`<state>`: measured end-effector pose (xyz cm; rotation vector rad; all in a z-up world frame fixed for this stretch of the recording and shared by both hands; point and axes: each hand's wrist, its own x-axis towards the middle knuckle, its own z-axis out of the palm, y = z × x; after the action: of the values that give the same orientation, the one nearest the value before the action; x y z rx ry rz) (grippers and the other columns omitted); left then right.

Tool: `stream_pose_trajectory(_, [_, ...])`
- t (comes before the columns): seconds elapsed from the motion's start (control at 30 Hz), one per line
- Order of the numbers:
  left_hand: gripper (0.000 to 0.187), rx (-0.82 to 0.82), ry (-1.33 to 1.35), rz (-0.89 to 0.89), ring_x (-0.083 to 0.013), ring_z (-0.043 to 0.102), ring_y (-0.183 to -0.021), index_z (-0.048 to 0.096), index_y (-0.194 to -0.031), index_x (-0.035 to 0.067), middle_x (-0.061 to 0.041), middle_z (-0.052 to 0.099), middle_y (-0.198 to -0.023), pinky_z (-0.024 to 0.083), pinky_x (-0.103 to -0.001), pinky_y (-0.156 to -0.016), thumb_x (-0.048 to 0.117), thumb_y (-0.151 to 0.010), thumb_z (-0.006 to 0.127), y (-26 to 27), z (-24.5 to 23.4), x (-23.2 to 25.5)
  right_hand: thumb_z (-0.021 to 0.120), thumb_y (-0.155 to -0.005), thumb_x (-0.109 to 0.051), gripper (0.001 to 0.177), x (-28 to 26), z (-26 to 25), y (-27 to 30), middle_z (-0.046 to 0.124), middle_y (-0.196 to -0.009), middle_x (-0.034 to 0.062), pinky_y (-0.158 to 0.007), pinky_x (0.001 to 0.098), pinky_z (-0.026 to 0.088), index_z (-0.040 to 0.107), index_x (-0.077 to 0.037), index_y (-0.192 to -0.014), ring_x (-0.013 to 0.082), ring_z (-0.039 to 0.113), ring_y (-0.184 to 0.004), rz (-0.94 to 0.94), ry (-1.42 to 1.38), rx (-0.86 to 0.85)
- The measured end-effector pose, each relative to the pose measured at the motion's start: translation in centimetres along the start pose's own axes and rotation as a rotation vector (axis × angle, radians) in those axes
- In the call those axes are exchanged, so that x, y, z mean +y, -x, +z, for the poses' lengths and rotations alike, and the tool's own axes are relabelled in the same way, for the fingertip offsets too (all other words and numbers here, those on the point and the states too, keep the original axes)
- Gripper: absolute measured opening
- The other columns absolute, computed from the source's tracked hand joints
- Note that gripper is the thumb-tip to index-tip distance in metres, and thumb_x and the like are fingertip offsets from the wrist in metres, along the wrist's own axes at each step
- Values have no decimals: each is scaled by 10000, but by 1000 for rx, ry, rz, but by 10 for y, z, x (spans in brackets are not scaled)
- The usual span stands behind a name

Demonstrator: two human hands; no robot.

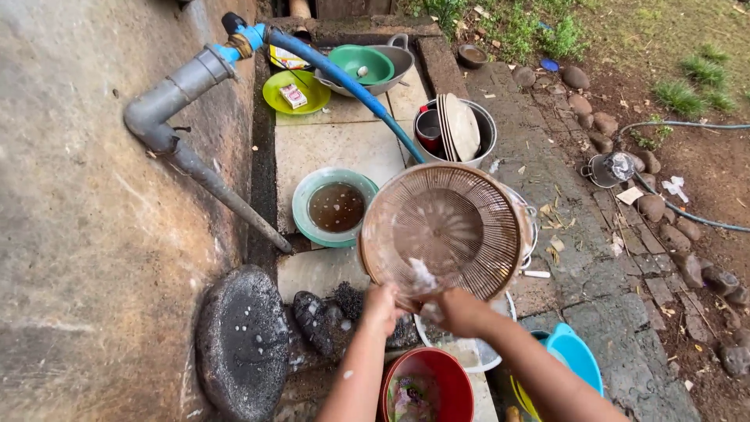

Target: Washing various dishes including plates, bowls, and a woven basket using soap and water at an outdoor washing station.

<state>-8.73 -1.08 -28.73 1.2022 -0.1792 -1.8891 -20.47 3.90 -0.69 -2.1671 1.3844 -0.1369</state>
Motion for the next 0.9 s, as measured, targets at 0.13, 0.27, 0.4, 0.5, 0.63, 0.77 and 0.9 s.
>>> stream_pose_trajectory(0.13, [593,78,-265,181,-560,572,-1177,383,-1500,40,-373,494,-1382,520,-688,-855,41,-920,506,109,50,85,497,-988,-517,561,36,-19,-7,567,-1483,101,-1246,601,-69,588,-143,-1397,323,357,-1489,499,677,-298])
stream_pose_trajectory(0.27, [528,25,-388,249,-581,597,-1126,411,-1460,0,-382,521,-1324,578,-658,-819,16,-938,491,140,79,87,667,-877,-265,574,70,50,-25,771,-1114,160,-987,531,562,573,-325,-1440,392,714,-1110,477,67,-72])
stream_pose_trajectory(0.4, [556,65,-353,237,-596,587,-1127,381,-1452,-41,-406,499,-1352,556,-675,-785,47,-910,465,134,67,82,750,-856,-403,346,86,66,-24,813,-912,86,-832,448,622,722,-313,-1189,304,770,-971,584,-144,209])
stream_pose_trajectory(0.5, [630,-4,-553,253,-201,672,-710,360,-1549,99,-322,580,-1268,664,-339,-564,14,-935,474,119,49,82,609,-924,-304,250,157,47,-40,782,-803,19,-646,414,640,690,-272,-1158,236,792,-768,542,571,158])
stream_pose_trajectory(0.63, [553,-236,-605,193,-507,695,-863,397,-1439,-56,-388,565,-1275,613,-597,-692,5,-896,485,77,37,32,537,-1035,-408,307,149,30,-72,532,-887,149,-756,439,477,522,-103,-1003,345,578,-860,332,472,721])
stream_pose_trajectory(0.77, [672,-322,-524,173,-509,689,-703,367,-1416,-88,-385,605,-1209,594,-604,-635,71,-782,524,128,67,75,217,-1034,-657,841,-12,11,-68,176,-1608,379,-1267,585,102,94,-83,-1636,517,158,-1505,324,-668,285])
stream_pose_trajectory(0.9, [640,-173,-536,135,-367,719,-703,420,-1404,-59,-273,637,-1154,644,-523,-605,54,-778,495,179,68,169,639,-992,-440,781,-19,2,-21,478,-1514,262,-1227,589,292,272,-114,-1600,437,427,-1429,299,-314,-369])
